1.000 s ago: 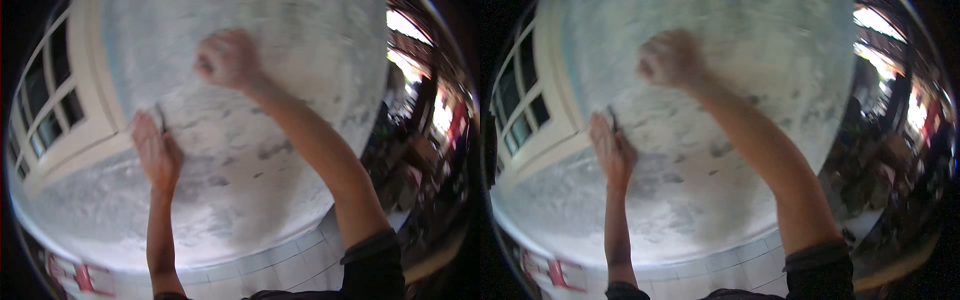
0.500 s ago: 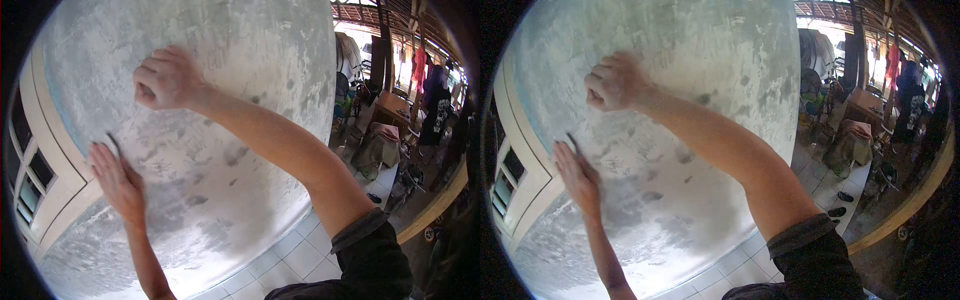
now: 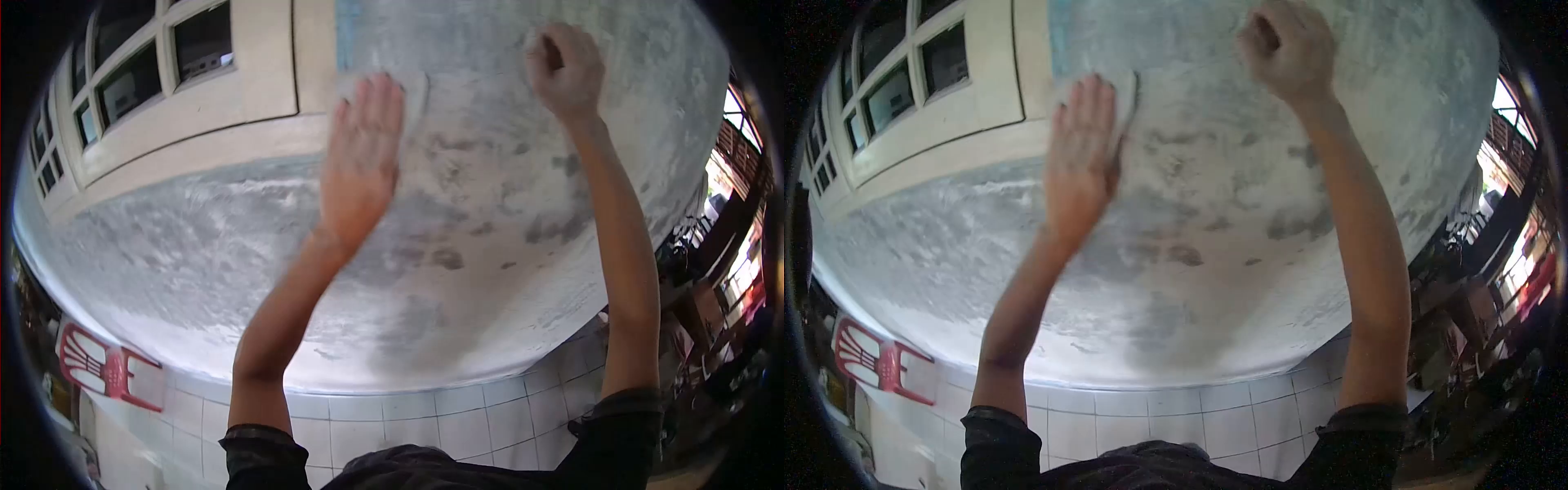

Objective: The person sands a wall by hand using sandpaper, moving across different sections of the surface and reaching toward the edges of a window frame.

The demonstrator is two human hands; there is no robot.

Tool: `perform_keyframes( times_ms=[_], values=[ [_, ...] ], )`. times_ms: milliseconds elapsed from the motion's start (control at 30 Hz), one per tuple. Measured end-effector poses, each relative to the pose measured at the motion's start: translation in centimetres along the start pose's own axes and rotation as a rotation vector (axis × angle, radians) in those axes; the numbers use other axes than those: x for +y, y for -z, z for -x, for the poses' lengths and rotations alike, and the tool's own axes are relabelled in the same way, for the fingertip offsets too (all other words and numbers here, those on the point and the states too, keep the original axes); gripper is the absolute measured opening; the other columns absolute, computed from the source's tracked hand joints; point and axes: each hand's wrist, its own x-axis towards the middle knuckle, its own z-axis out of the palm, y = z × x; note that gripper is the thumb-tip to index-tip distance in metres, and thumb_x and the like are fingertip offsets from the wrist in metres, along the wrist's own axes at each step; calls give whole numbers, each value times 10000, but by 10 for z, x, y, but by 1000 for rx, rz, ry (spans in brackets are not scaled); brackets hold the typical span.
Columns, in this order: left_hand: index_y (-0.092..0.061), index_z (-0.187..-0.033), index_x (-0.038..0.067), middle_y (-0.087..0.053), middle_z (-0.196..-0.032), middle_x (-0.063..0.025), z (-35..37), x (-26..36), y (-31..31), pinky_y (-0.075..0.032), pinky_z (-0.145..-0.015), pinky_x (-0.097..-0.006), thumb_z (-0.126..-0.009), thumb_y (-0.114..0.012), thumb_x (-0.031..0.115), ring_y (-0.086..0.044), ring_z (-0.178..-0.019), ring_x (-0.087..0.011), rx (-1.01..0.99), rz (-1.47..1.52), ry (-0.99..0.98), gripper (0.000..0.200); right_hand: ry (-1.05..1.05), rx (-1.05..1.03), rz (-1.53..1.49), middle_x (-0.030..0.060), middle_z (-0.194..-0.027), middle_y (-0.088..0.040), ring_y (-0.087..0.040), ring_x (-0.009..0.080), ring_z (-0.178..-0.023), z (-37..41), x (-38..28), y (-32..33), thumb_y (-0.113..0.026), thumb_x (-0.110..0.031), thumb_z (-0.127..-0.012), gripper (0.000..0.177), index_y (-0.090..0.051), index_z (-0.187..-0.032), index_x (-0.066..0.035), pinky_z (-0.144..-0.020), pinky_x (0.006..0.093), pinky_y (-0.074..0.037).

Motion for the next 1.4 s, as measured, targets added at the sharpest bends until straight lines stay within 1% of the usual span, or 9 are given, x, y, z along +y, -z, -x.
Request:
perform_keyframes(
  times_ms=[133,267,400,567,633,867,1067,1233,1400],
  values=[
    [-432,-1424,-25,-431,-1489,-169,59,14,-7,-314,-1143,-441,-875,-498,78,-403,-1390,-296,-65,3,-13,563,-77,-25,36,5,-673,-549,-523,165,-600,-3,-8,-1,-668,-208,-892,99,-646,-851,-121,-552,298,-446],
    [-450,-1406,-32,-445,-1476,-171,18,8,-5,-318,-1140,-438,-900,-480,95,-414,-1382,-288,32,18,-16,523,-121,-2,36,-3,-651,-583,-563,201,-603,-8,-19,0,-711,-196,-773,102,-627,-754,-142,-589,341,-467],
    [-455,-1397,-39,-448,-1472,-175,-2,13,-11,-317,-1136,-444,-901,-470,81,-418,-1378,-300,102,14,21,511,-138,-2,45,-16,-635,-554,-539,168,-595,-3,-13,-4,-691,-188,-835,69,-656,-820,-130,-577,308,-461],
    [-449,-1412,-26,-442,-1478,-176,79,41,-5,-310,-1127,-485,-895,-461,57,-410,-1384,-297,-137,89,148,524,-125,-19,23,-22,-641,-558,-535,152,-598,-2,-10,-1,-691,-196,-847,75,-657,-828,-133,-570,301,-463],
    [-428,-1426,-24,-406,-1502,-179,106,40,-14,-248,-1145,-548,-864,-500,19,-374,-1408,-296,-128,111,138,568,-87,-9,30,-24,-644,-557,-532,146,-595,-3,-8,-2,-691,-202,-852,79,-657,-830,-134,-565,296,-462],
    [-373,-1466,0,-377,-1530,-152,33,29,-7,-41,-1116,-706,-863,-526,46,-317,-1442,-281,-73,35,141,624,-86,-15,12,14,-715,-594,-558,148,-615,1,-6,0,-661,-228,-918,145,-669,-854,-97,-552,279,-462],
    [-366,-1471,7,-373,-1533,-146,71,43,-14,69,-1091,-723,-884,-487,113,-303,-1450,-274,-104,80,225,608,-137,-60,32,15,-727,-604,-576,155,-633,1,-8,3,-652,-217,-922,138,-663,-863,-93,-565,279,-474],
    [-453,-1437,50,-418,-1517,-79,99,47,-16,23,-1083,-744,-846,-479,24,-346,-1432,-220,-110,31,256,591,-147,-47,12,19,-731,-603,-578,150,-635,3,-8,2,-654,-212,-921,125,-665,-885,-93,-565,273,-475],
    [-444,-1442,45,-407,-1524,-83,21,23,-11,15,-1065,-761,-887,-460,65,-341,-1435,-225,30,2,209,555,-145,-17,-21,-19,-693,-590,-544,114,-582,1,-8,0,-700,-209,-865,101,-675,-859,-112,-539,248,-467]
  ],
)
